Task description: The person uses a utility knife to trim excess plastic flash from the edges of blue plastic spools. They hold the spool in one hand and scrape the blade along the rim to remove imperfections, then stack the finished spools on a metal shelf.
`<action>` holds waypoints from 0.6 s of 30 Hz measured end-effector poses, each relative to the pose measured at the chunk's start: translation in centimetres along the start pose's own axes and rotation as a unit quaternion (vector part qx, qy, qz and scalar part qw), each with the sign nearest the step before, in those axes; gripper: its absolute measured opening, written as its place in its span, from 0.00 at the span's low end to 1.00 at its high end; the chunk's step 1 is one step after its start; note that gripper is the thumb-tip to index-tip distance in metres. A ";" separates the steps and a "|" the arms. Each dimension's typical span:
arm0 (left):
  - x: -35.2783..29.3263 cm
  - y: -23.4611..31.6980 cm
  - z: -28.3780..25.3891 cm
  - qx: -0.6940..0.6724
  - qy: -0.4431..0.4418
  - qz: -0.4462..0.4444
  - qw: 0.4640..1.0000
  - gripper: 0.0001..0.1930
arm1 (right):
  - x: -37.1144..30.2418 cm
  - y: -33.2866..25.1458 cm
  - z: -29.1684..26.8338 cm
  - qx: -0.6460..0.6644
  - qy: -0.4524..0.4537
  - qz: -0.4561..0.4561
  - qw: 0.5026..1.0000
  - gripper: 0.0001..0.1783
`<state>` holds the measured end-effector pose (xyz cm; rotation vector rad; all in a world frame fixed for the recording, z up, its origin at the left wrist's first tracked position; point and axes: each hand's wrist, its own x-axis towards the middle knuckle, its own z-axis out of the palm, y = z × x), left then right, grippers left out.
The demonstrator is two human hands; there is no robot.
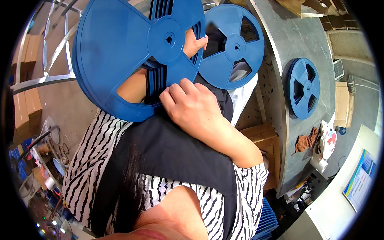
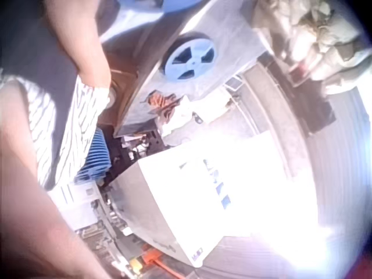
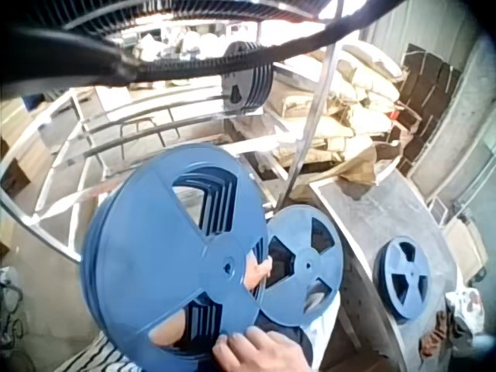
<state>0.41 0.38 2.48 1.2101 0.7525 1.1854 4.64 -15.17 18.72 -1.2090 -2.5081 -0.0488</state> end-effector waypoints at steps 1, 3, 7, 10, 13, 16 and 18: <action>0.1 -0.4 -0.2 -0.003 -0.003 -0.005 1.000 0.19 | -0.1 0.2 -0.1 0.027 0.025 0.014 0.999 0.09; 0.2 -1.2 -0.6 -0.016 -0.010 -0.011 1.000 0.19 | -0.2 0.9 -1.0 0.125 0.028 0.073 0.989 0.13; 0.6 -1.9 -0.6 0.043 -0.029 -0.014 0.999 0.19 | -0.6 3.1 2.5 0.455 0.097 0.270 0.843 0.13; 1.2 -5.2 -1.7 0.145 -0.020 0.002 0.989 0.16 | -0.3 3.2 4.7 0.595 0.035 0.308 0.742 0.08; 1.7 -9.3 -3.3 0.240 0.003 0.025 0.971 0.13 | -0.1 2.9 5.7 0.621 0.034 0.297 0.725 0.07; 1.8 -8.7 -2.9 0.226 0.016 0.038 0.973 0.11 | 0.0 2.8 5.6 0.612 0.032 0.297 0.732 0.07; 0.9 -3.8 -1.0 0.126 -0.018 0.010 0.992 0.10 | -0.1 3.0 5.6 0.587 0.045 0.301 0.750 0.07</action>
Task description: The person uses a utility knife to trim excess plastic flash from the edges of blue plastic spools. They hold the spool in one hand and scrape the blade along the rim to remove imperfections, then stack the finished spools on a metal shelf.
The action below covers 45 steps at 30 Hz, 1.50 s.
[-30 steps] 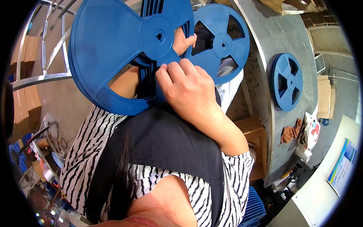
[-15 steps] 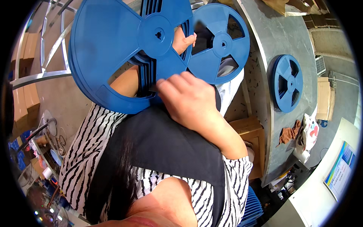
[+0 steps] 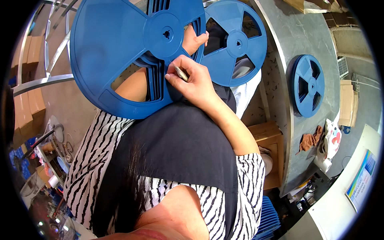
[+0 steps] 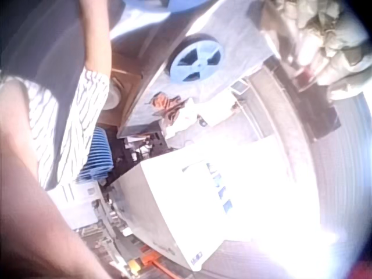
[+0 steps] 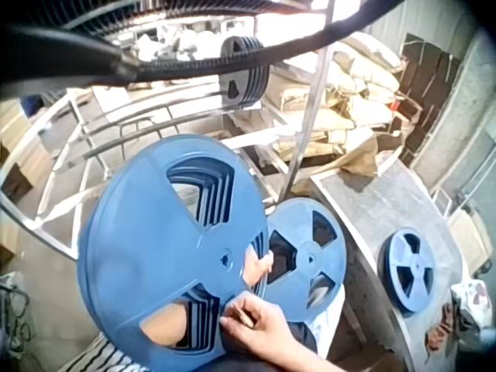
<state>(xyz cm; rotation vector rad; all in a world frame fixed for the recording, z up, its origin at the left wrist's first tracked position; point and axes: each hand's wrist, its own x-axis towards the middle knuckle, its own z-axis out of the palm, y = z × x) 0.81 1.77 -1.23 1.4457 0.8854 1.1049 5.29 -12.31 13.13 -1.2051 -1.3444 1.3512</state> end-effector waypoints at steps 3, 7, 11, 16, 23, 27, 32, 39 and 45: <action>-0.7 2.9 -0.6 -0.031 -0.017 -0.026 0.999 0.10 | 0.1 0.1 0.3 -0.030 -0.004 -0.013 0.999 0.07; 0.3 -5.5 -0.6 0.088 0.066 0.032 0.993 0.09 | 0.0 0.0 0.4 0.020 -0.012 0.028 0.999 0.07; 0.2 -4.8 -0.1 0.099 0.070 0.002 0.993 0.08 | -0.1 0.0 0.2 0.057 -0.025 0.020 0.998 0.07; -0.8 3.3 -0.1 -0.014 0.000 -0.037 0.999 0.07 | 0.0 0.1 0.2 0.029 0.022 0.017 0.999 0.07; -1.2 2.1 -2.8 -0.104 -0.098 -0.122 0.982 0.03 | 0.1 6.3 -8.9 0.120 0.306 0.045 0.944 0.08; -1.8 1.1 -3.4 -0.183 -0.116 -0.159 0.963 0.02 | -1.9 15.7 -19.6 -0.040 0.450 0.084 0.888 0.10; -2.2 1.1 -3.6 -0.179 -0.120 -0.179 0.960 0.04 | -1.9 15.6 -20.6 -0.151 0.388 0.164 0.894 0.11; -1.9 1.2 -3.9 -0.169 -0.117 -0.191 0.960 0.04 | -1.0 14.9 -21.2 -0.245 0.341 0.215 0.882 0.16; -1.9 2.1 -3.4 -0.190 -0.113 -0.190 0.957 0.06 | -1.2 14.0 -20.7 -0.289 0.332 0.216 0.871 0.15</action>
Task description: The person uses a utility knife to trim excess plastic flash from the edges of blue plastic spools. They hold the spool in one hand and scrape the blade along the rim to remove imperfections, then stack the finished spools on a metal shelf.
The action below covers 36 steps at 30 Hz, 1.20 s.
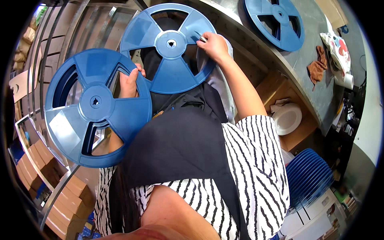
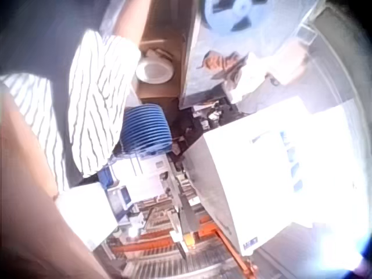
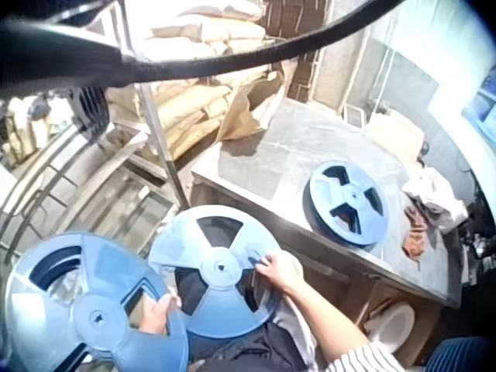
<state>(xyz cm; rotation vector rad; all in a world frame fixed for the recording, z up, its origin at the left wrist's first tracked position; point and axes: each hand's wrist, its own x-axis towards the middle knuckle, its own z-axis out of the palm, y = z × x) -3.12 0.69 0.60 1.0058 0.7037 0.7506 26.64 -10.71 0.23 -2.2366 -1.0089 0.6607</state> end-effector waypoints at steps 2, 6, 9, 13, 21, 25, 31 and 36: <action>-0.4 0.2 -0.1 0.002 0.005 0.003 1.000 0.06 | 0.0 -0.2 0.4 -0.003 0.004 -0.011 1.000 0.15; -0.1 -0.1 0.2 0.005 0.004 0.002 1.000 0.06 | -0.3 0.7 -0.3 0.054 0.010 0.032 0.998 0.13; -0.3 0.2 0.2 0.011 0.014 0.000 1.000 0.05 | -0.1 1.2 0.1 0.094 -0.008 0.038 0.995 0.14; -0.2 0.0 0.0 0.006 0.015 -0.006 1.000 0.04 | 0.0 0.4 0.3 0.004 -0.001 0.017 1.000 0.16; 0.1 -0.9 -0.3 -0.003 0.005 0.006 1.000 0.05 | 0.0 2.1 -0.1 0.187 0.008 0.073 0.980 0.12; -0.4 -0.5 -0.5 -0.004 0.007 -0.005 1.000 0.04 | -0.9 3.4 -1.3 0.178 0.254 0.022 0.950 0.11; -0.5 -0.1 0.2 0.008 0.000 -0.011 1.000 0.07 | -2.0 6.8 0.2 0.356 0.116 0.088 0.923 0.16; 0.2 0.3 -1.5 0.044 -0.025 -0.020 0.999 0.16 | -5.3 0.9 -3.8 0.597 0.095 -0.012 0.796 0.23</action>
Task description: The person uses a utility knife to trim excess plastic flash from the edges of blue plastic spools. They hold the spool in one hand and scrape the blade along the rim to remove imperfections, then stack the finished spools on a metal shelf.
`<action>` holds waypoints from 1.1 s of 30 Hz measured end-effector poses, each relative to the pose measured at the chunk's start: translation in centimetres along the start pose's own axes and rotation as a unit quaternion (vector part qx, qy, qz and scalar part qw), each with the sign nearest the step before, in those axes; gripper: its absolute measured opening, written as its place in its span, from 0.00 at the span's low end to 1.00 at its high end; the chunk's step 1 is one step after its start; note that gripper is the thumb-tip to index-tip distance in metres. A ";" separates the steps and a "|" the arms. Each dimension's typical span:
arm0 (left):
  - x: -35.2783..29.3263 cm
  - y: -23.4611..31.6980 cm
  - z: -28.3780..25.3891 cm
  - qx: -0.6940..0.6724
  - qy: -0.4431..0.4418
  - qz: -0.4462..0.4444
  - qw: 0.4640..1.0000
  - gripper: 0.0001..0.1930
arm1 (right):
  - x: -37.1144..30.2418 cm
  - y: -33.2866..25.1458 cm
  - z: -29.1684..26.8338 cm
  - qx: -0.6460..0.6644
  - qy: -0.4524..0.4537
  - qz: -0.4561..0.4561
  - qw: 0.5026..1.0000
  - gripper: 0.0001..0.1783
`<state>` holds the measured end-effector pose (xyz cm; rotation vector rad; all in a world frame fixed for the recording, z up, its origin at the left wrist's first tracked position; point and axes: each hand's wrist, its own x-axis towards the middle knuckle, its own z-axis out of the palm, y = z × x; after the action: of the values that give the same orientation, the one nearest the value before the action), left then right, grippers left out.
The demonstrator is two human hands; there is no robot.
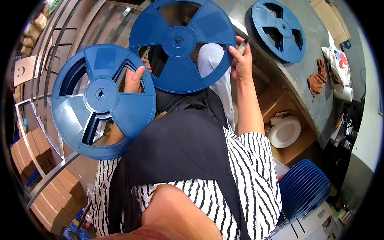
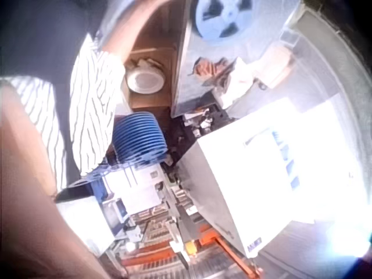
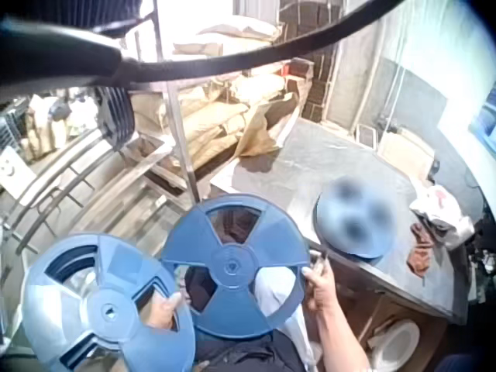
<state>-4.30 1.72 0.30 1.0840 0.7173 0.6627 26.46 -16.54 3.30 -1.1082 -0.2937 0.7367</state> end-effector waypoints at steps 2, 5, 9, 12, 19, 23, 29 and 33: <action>0.2 0.4 -0.9 0.007 0.005 0.017 1.000 0.19 | -0.6 -2.6 2.7 0.056 -0.001 -0.061 0.997 0.25; 0.7 1.0 -0.2 0.013 0.012 0.011 1.000 0.21 | -1.2 -5.4 4.9 0.093 -0.033 -0.105 0.990 0.24; 2.3 0.1 -0.8 0.067 0.075 0.086 0.991 0.32 | -4.7 -7.7 10.6 0.019 -0.075 -0.157 0.985 0.27; 4.6 -3.9 -2.5 0.101 0.103 0.147 0.979 0.26 | -9.4 -8.3 15.8 -0.110 -0.221 -0.212 0.946 0.30; 2.7 0.4 1.7 0.067 0.077 0.170 0.980 0.26 | -9.6 -4.4 14.9 -0.366 -0.345 -0.194 0.842 0.21; 2.4 1.0 2.5 0.054 0.072 0.180 0.979 0.26 | -11.3 -4.5 15.4 -0.459 -0.337 -0.352 0.743 0.17; 2.4 1.8 3.0 0.043 0.066 0.193 0.978 0.25 | -11.1 -3.9 16.2 -0.518 -0.344 -0.490 0.611 0.10; 2.6 2.0 3.2 0.039 0.065 0.203 0.976 0.25 | -11.1 -3.5 16.8 -0.536 -0.336 -0.525 0.569 0.08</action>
<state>-0.50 2.71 2.65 1.2827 0.6417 1.0689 10.27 -13.02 15.32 -1.3850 -2.0968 -0.3047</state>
